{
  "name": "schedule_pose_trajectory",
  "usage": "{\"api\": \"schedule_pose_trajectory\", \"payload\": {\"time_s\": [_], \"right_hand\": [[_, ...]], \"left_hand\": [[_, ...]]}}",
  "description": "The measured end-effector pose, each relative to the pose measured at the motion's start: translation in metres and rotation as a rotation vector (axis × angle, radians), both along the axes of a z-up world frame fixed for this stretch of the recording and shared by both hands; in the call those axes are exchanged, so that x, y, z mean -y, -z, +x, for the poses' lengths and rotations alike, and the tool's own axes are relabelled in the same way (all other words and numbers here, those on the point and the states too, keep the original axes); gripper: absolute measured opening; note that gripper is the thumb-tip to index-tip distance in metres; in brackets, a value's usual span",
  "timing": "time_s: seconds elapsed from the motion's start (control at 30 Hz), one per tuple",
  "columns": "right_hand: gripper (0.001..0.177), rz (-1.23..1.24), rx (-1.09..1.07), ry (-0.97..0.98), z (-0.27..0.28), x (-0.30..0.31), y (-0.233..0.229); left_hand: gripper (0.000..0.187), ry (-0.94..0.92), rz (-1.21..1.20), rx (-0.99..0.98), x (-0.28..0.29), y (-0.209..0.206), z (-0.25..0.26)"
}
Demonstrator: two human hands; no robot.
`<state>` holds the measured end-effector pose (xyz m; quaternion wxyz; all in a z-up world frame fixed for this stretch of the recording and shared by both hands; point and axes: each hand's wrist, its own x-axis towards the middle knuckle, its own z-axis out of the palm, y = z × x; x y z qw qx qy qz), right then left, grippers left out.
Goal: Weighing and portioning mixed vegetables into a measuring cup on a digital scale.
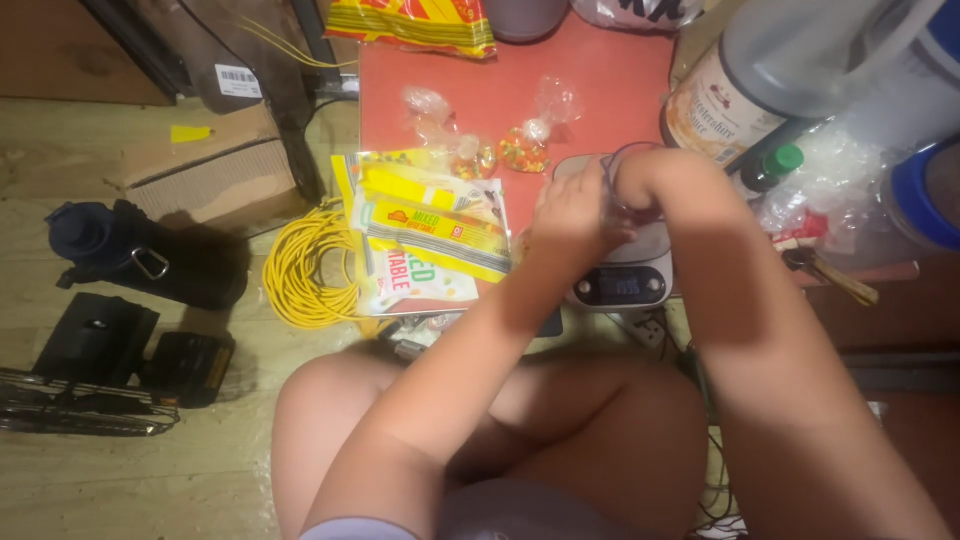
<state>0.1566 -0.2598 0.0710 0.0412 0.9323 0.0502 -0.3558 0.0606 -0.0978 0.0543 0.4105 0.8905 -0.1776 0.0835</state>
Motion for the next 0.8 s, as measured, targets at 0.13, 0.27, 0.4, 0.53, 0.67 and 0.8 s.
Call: {"api": "schedule_pose_trajectory", "payload": {"time_s": [0.13,0.27,0.4,0.53,0.67,0.8], "right_hand": [[0.013,0.133,-0.093,0.082,-0.01,-0.005,-0.012],[0.007,0.265,-0.18,0.164,-0.013,-0.005,-0.022],[0.012,0.396,-0.266,0.243,-0.014,-0.002,-0.034],[0.018,0.495,-0.333,0.303,-0.026,-0.012,-0.061],[0.028,0.559,-0.257,0.363,-0.032,-0.015,-0.072],[0.024,0.6,-0.253,0.421,-0.035,-0.014,-0.075]], "left_hand": [[0.108,-0.018,-0.026,0.053,0.006,0.012,0.002],[0.103,-0.021,-0.057,0.069,0.004,0.008,0.0],[0.104,-0.003,-0.044,0.061,0.001,0.003,-0.003],[0.103,-0.022,-0.039,0.044,0.002,0.0,-0.004],[0.102,-0.016,-0.011,0.023,0.002,-0.002,-0.003],[0.101,-0.024,0.012,0.012,0.002,-0.004,-0.004]]}}
